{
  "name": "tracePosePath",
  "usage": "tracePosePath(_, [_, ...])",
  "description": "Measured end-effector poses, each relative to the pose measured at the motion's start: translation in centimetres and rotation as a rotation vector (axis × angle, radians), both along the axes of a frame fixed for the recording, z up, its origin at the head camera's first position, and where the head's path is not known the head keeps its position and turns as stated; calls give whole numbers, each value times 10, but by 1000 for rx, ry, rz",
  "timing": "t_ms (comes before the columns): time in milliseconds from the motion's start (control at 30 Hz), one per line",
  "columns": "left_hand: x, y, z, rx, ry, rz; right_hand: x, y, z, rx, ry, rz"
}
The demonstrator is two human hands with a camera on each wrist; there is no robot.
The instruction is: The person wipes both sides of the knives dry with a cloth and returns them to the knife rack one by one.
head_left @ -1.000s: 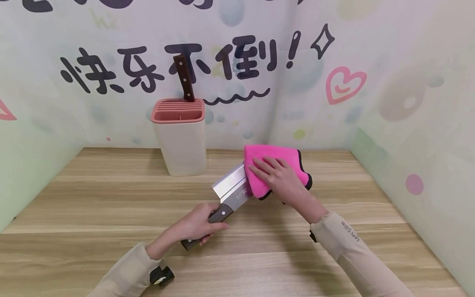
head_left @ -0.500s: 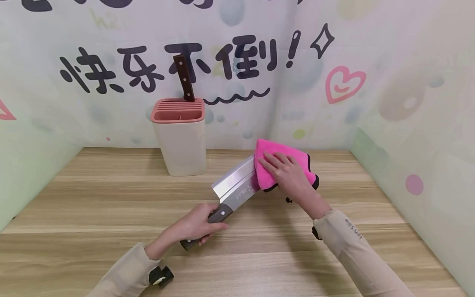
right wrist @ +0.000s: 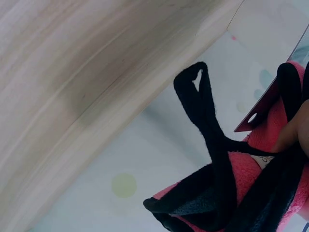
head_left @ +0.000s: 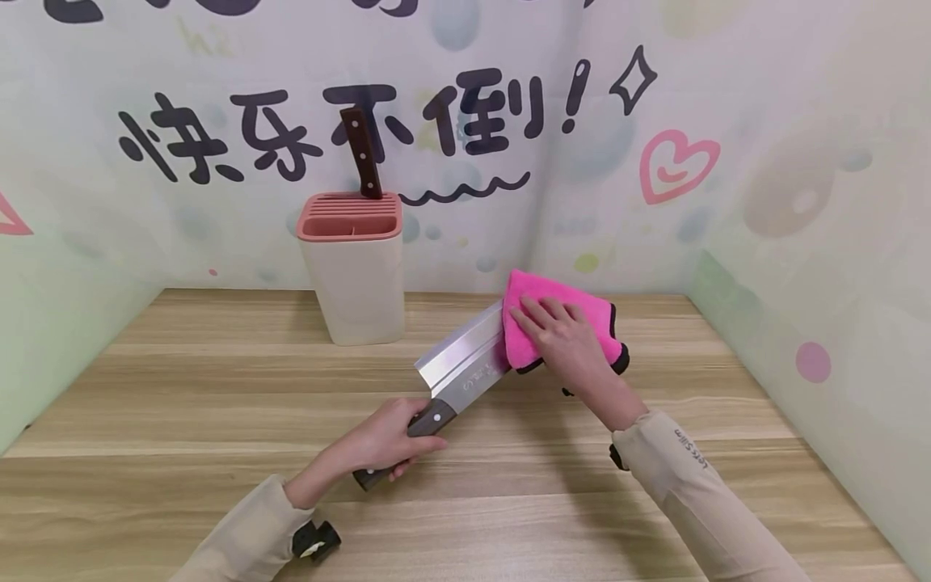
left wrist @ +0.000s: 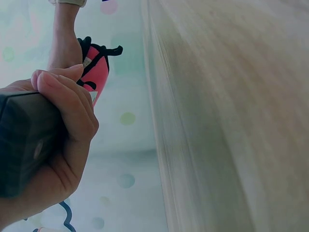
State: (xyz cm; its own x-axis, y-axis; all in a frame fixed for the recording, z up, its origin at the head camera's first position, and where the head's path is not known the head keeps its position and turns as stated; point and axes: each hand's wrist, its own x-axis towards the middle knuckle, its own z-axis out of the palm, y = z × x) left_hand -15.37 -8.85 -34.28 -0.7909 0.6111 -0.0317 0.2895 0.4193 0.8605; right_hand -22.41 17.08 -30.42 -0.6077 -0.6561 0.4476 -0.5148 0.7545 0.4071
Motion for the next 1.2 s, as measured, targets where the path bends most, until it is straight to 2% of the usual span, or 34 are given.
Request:
tracePosePath(700, [0, 1, 1, -10, -2, -1, 8, -18, -1, 82, 86, 53])
tracePosePath(1200, [-1, 3, 0, -7, -13, 8, 19, -40, -2, 154, 137, 146])
